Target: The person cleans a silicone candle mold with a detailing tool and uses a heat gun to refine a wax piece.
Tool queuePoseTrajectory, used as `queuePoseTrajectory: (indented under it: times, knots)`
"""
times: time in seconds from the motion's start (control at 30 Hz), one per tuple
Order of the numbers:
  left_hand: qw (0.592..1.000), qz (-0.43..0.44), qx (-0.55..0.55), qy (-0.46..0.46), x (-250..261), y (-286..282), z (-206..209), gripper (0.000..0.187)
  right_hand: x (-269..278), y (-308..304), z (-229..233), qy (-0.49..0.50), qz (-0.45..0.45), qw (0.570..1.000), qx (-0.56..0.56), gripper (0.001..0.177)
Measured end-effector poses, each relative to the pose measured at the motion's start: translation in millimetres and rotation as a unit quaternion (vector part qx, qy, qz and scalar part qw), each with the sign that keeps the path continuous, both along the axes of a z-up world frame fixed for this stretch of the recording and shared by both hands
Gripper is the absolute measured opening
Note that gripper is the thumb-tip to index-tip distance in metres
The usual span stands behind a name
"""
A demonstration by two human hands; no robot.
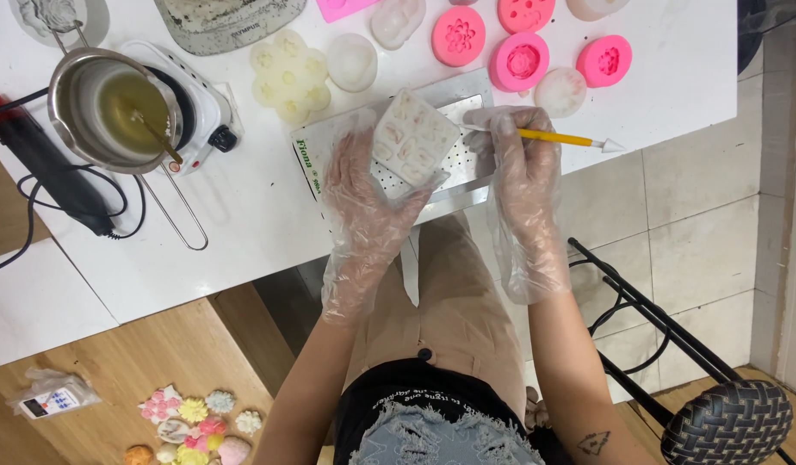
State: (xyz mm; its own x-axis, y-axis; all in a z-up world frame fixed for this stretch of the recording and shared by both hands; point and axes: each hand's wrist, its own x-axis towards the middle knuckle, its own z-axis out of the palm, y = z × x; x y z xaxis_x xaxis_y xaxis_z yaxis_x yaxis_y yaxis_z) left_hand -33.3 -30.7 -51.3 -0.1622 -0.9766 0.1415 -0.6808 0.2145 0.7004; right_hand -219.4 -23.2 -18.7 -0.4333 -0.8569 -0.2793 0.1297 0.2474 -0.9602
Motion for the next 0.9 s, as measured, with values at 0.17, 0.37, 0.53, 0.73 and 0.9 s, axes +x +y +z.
queuePoseTrajectory:
  times: [0.17,0.37,0.53,0.73,0.9]
  knots:
    - [1.0,-0.013,0.016,-0.004,2.8,-3.0,2.7,0.1,-11.2,-3.0,-5.9,0.028,0.053,0.998,0.009,0.021]
    - [0.999,-0.033,0.001,0.009,6.1,-1.9,-2.8,0.098,-15.0,-12.1,9.0,0.032,0.086,0.995,0.034,0.024]
    - [0.999,-0.044,0.019,0.014,9.4,-4.9,4.6,0.098,-21.4,-11.6,5.7,0.034,0.108,0.993,0.025,0.023]
    - [0.997,-0.058,0.042,0.012,10.8,-5.2,6.2,0.1,-25.2,-20.0,17.6,0.038,0.137,0.988,0.061,0.023]
    - [0.997,-0.06,0.037,0.017,12.1,-4.1,2.4,0.1,-30.2,-17.1,7.3,0.021,0.132,0.989,0.065,0.021]
